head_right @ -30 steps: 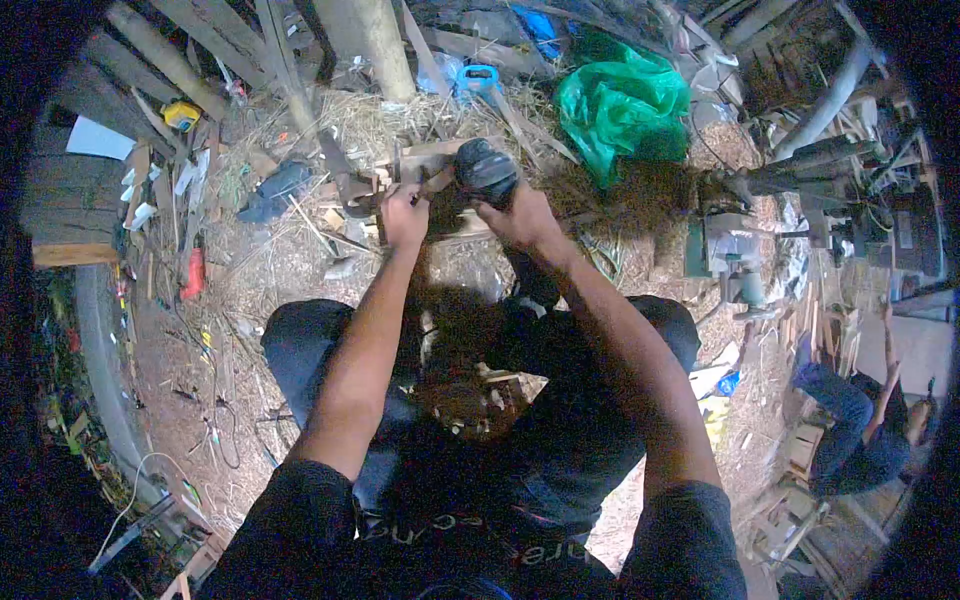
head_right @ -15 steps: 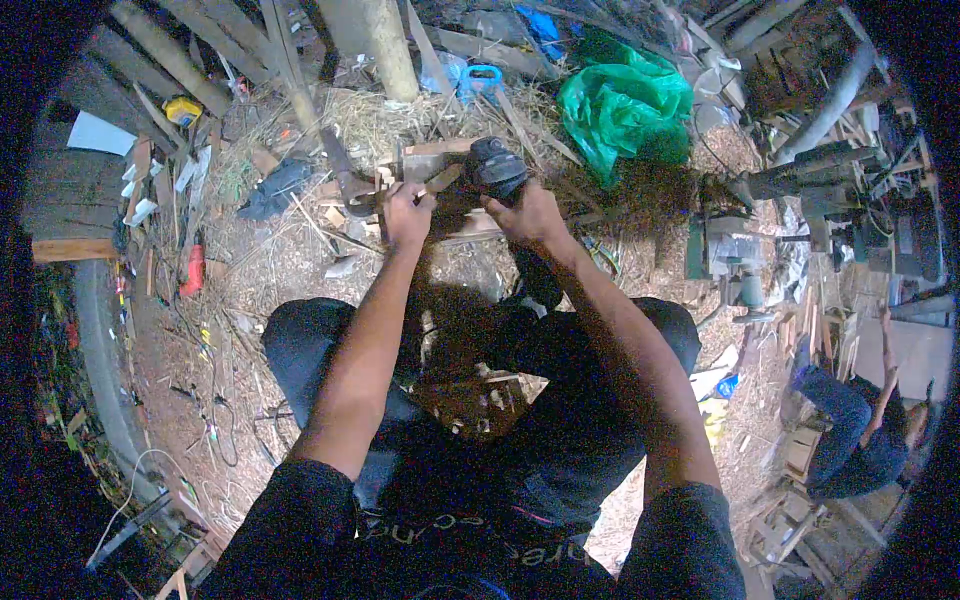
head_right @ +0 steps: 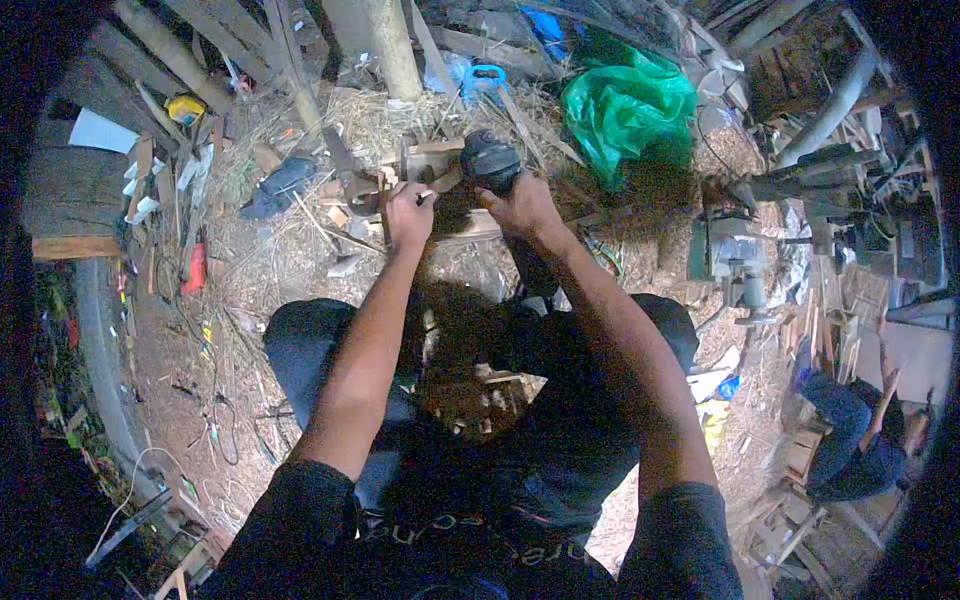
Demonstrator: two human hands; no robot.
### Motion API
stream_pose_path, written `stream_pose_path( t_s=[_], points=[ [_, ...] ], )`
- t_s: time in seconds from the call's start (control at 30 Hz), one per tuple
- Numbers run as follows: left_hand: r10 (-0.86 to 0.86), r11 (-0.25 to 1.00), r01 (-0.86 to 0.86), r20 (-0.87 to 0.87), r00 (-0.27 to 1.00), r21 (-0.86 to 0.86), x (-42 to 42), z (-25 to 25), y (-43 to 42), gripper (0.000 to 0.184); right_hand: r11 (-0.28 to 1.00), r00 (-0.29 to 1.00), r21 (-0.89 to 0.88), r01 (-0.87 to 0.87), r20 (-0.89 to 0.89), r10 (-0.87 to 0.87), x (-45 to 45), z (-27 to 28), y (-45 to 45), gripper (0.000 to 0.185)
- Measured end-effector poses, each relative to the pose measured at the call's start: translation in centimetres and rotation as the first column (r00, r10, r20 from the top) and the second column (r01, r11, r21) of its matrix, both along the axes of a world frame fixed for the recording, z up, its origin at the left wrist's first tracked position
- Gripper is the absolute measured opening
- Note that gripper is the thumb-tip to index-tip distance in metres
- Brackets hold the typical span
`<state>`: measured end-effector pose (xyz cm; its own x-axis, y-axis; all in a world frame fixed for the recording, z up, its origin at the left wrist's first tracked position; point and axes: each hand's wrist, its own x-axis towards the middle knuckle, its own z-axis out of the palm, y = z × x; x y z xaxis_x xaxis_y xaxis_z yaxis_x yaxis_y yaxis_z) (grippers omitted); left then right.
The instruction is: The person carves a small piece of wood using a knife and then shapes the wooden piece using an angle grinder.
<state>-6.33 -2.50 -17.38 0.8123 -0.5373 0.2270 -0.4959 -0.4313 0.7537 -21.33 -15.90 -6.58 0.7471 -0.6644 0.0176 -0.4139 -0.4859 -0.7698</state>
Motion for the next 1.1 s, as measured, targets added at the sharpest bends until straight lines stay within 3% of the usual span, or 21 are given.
stream_pose_path(
  t_s=[0.1, 0.2, 0.3, 0.33, 0.43, 0.63, 0.73, 0.83, 0.87, 1.07, 1.1],
  points=[
    [0.019, 1.0, -0.019, -0.01, 1.0, 0.019, -0.1, 0.4, 0.0, 0.016, 0.999, 0.981, 0.045, -0.004, -0.194, 0.013, 0.1, -0.1, -0.5, 0.045],
    [0.026, 0.998, -0.029, 0.059, 0.998, 0.05, 0.1, -0.3, 0.0, 0.018, 0.999, 0.991, -0.026, -0.045, -0.128, 0.041, 0.1, -2.5, -0.2, 0.046],
    [0.048, 0.996, -0.056, 0.122, 0.991, 0.064, 0.3, -0.8, 0.0, 0.019, 0.993, 0.969, 0.015, -0.115, -0.218, 0.116, 0.4, -1.9, 0.6, 0.049],
    [0.059, 0.997, -0.064, 0.131, 0.99, 0.034, 0.4, -1.4, 0.0, 0.019, 0.991, 0.989, -0.014, -0.132, -0.07, 0.131, 0.3, -1.1, 1.2, 0.05],
    [0.049, 0.998, -0.052, 0.074, 0.996, 0.034, 0.6, -1.6, 0.0, 0.018, 0.999, 0.961, -0.004, -0.047, -0.273, 0.045, 0.9, -1.1, 0.9, 0.05],
    [0.02, 0.998, -0.019, 0.025, 0.999, -0.052, 0.6, -1.6, 0.1, 0.014, 0.998, 0.979, 0.055, 0.034, -0.204, -0.022, 0.7, -1.3, -0.6, 0.052],
    [0.02, 1.0, -0.02, 0.002, 1.0, -0.011, 0.7, -1.4, 0.1, 0.014, 0.998, 0.976, -0.027, -0.061, -0.209, 0.054, 0.9, -1.9, -0.4, 0.05],
    [0.044, 0.999, -0.045, 0.073, 0.996, 0.011, 1.1, -2.6, 0.0, 0.016, 0.992, 0.977, 0.007, -0.129, -0.172, 0.128, 1.3, -1.3, 0.9, 0.045],
    [0.057, 0.998, -0.058, 0.111, 0.992, 0.005, 1.3, -3.3, 0.1, 0.016, 0.983, 0.966, 0.093, -0.159, -0.193, 0.175, 1.1, -0.7, 1.0, 0.048],
    [0.025, 0.993, -0.02, -0.04, 0.999, 0.117, 0.8, -0.5, 0.3, 0.017, 0.995, 0.972, 0.04, -0.088, -0.216, 0.094, 1.4, 0.5, 0.2, 0.042],
    [0.025, 0.997, -0.021, -0.05, 0.998, 0.075, 0.8, -0.6, 0.3, 0.016, 0.999, 0.974, 0.024, -0.047, -0.221, 0.051, 1.4, -0.3, -0.4, 0.043]
  ],
)
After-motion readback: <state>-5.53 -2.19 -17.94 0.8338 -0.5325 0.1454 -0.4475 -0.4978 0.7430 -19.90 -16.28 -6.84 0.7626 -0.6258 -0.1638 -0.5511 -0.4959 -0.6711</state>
